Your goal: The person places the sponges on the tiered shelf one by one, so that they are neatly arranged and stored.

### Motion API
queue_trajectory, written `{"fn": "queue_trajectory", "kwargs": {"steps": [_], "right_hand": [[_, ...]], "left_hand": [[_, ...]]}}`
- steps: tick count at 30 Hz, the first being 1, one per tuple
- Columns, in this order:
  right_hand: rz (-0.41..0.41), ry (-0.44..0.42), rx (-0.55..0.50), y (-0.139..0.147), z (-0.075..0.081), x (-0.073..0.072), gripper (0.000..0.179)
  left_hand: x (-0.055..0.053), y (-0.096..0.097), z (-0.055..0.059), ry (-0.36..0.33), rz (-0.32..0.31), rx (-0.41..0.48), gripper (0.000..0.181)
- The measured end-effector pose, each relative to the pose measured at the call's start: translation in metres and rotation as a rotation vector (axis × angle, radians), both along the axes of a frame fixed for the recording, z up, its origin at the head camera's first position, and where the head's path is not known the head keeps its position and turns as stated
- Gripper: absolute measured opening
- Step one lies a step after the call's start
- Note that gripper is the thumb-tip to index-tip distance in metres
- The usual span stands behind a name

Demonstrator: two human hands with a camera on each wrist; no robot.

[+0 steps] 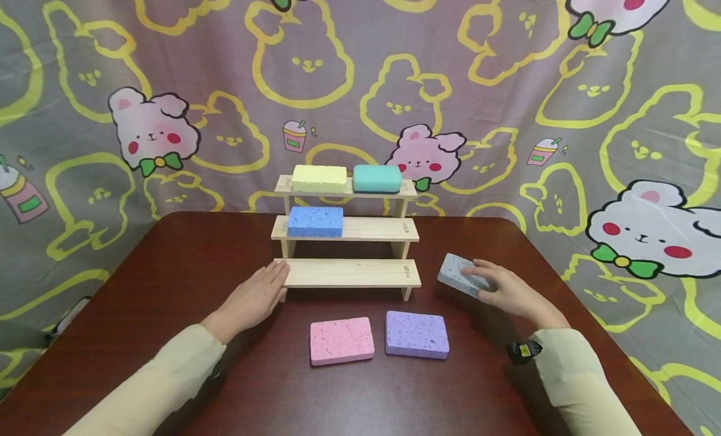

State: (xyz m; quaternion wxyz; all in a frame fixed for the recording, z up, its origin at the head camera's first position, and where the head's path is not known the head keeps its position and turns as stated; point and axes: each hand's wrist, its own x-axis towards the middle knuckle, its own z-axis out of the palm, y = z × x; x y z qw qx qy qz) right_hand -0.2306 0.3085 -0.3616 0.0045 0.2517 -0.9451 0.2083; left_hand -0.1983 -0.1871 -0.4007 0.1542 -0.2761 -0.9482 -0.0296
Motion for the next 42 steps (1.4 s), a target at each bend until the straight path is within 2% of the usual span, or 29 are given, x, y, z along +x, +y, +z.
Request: {"fn": "queue_trajectory", "kwargs": {"steps": [15, 26, 42], "right_hand": [[0.013, 0.064, 0.007, -0.027, 0.035, -0.011, 0.049], [0.099, 0.126, 0.026, -0.054, 0.061, -0.024, 0.05], [0.196, 0.135, 0.018, -0.082, 0.076, -0.037, 0.049]], "left_hand": [[0.0, 0.0, 0.001, -0.009, 0.014, -0.008, 0.046], [0.002, 0.001, 0.001, -0.009, 0.011, 0.005, 0.045], [0.0, 0.002, -0.001, -0.007, 0.016, -0.005, 0.045]]}}
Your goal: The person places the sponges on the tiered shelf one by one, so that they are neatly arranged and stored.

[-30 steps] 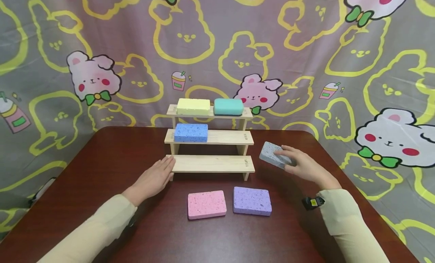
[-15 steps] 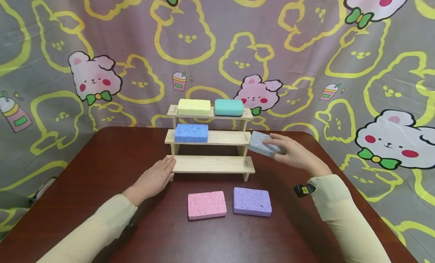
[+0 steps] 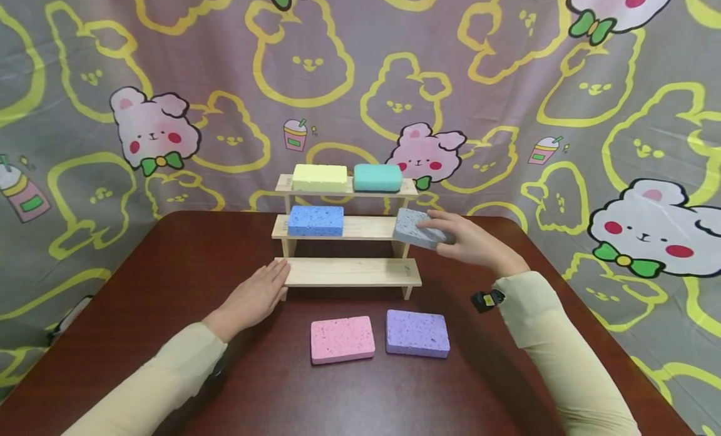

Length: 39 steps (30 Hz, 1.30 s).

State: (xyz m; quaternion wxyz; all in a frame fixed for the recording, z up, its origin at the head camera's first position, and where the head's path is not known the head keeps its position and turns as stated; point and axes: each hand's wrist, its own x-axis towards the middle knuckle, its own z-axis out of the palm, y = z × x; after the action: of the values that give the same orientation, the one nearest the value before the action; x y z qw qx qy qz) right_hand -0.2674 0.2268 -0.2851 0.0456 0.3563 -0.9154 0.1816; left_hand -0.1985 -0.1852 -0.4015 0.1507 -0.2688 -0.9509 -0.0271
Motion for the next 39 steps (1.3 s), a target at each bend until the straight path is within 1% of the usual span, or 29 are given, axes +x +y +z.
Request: {"fn": "queue_trajectory", "kwargs": {"steps": [12, 19, 26, 31, 39], "right_hand": [[0.05, 0.028, -0.018, -0.013, 0.002, -0.011, 0.048], [0.044, 0.002, -0.028, -0.024, 0.001, -0.021, 0.048], [0.104, 0.023, -0.043, -0.039, -0.003, -0.031, 0.047], [0.125, 0.03, -0.057, -0.049, -0.005, -0.036, 0.048], [0.107, -0.021, -0.036, -0.063, -0.009, -0.043, 0.048]], "left_hand": [[0.001, 0.0, 0.0, 0.001, 0.003, 0.0, 0.045], [0.002, 0.001, 0.001, -0.021, 0.016, -0.006, 0.045], [0.002, 0.001, 0.002, -0.01, 0.011, -0.01, 0.044], [0.003, 0.001, 0.002, -0.011, 0.008, -0.008, 0.044], [0.002, 0.001, 0.002, 0.014, -0.01, 0.004, 0.044]]}}
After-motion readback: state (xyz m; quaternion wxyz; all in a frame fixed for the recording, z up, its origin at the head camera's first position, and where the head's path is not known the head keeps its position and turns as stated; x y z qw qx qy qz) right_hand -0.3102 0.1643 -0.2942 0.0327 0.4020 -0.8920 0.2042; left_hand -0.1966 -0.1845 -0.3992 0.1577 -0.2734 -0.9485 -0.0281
